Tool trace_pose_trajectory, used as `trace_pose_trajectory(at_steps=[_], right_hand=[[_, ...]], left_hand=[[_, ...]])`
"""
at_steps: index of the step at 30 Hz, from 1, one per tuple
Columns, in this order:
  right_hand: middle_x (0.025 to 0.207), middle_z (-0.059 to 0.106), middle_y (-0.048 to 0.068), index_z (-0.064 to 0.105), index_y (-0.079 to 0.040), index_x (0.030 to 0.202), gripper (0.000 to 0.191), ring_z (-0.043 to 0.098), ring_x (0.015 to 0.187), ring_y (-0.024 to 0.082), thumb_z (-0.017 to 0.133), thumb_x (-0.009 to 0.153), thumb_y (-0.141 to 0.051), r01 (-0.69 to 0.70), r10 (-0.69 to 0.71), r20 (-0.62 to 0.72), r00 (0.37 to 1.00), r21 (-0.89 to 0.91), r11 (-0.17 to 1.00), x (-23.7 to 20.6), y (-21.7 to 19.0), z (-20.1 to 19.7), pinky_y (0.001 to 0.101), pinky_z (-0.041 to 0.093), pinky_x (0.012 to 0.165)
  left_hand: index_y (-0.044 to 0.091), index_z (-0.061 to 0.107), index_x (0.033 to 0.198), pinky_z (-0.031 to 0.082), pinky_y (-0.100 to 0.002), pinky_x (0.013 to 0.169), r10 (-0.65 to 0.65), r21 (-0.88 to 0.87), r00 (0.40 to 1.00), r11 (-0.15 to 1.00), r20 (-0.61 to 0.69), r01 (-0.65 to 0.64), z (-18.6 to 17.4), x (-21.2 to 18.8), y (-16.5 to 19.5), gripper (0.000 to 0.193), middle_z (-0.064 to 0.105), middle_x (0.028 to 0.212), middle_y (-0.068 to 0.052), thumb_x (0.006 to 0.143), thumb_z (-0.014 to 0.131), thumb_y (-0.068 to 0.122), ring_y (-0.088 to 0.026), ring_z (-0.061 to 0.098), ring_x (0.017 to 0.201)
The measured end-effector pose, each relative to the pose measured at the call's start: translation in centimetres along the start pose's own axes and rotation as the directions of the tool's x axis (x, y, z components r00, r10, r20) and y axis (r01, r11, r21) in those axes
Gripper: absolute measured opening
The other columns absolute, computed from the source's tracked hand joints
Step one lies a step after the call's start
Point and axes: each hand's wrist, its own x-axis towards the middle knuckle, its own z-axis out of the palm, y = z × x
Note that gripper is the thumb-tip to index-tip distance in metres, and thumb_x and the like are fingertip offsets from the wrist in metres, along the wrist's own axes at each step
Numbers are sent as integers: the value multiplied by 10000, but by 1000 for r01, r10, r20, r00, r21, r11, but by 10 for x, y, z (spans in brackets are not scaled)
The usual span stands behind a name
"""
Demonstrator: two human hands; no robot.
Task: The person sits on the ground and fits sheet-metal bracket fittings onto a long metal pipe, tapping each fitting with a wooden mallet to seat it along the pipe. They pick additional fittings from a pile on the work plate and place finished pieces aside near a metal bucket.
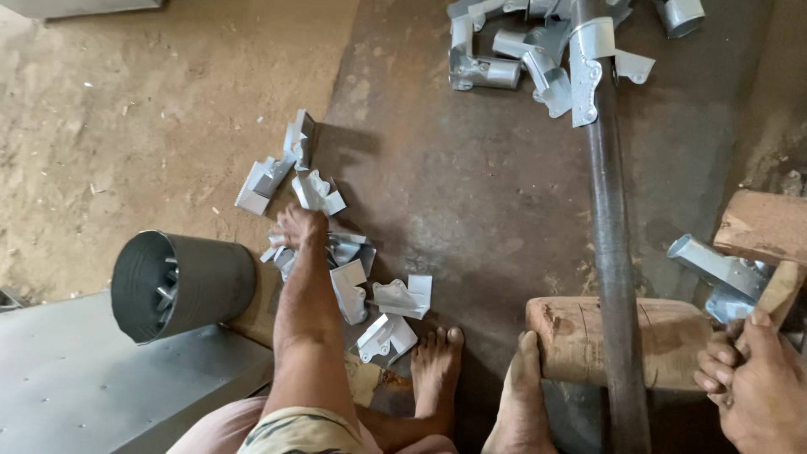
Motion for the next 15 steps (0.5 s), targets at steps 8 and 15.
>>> trace_pose_trajectory(at_steps=[8, 15], right_hand=[[664, 424, -25, 457, -165, 929, 314, 411, 526, 101, 520, 1094, -425, 31, -30, -9, 1000, 135, 990, -19, -32, 7, 291, 332, 448], [655, 422, -26, 466, -134, 913, 325, 393, 486, 73, 504, 1090, -404, 268, -271, 11, 963, 122, 956, -75, -57, -22, 266, 338, 414]], left_hand=[[4, 581, 1262, 502, -524, 924, 478, -453, 526, 269, -703, -850, -43, -82, 112, 310, 696, 1186, -241, 978, 654, 102, -449, 648, 1088], [38, 710, 1143, 527, -490, 839, 888, 99, -367, -354, -277, -930, -36, -379, 126, 142, 676, 1148, -140, 1016, 715, 101, -325, 626, 1054]])
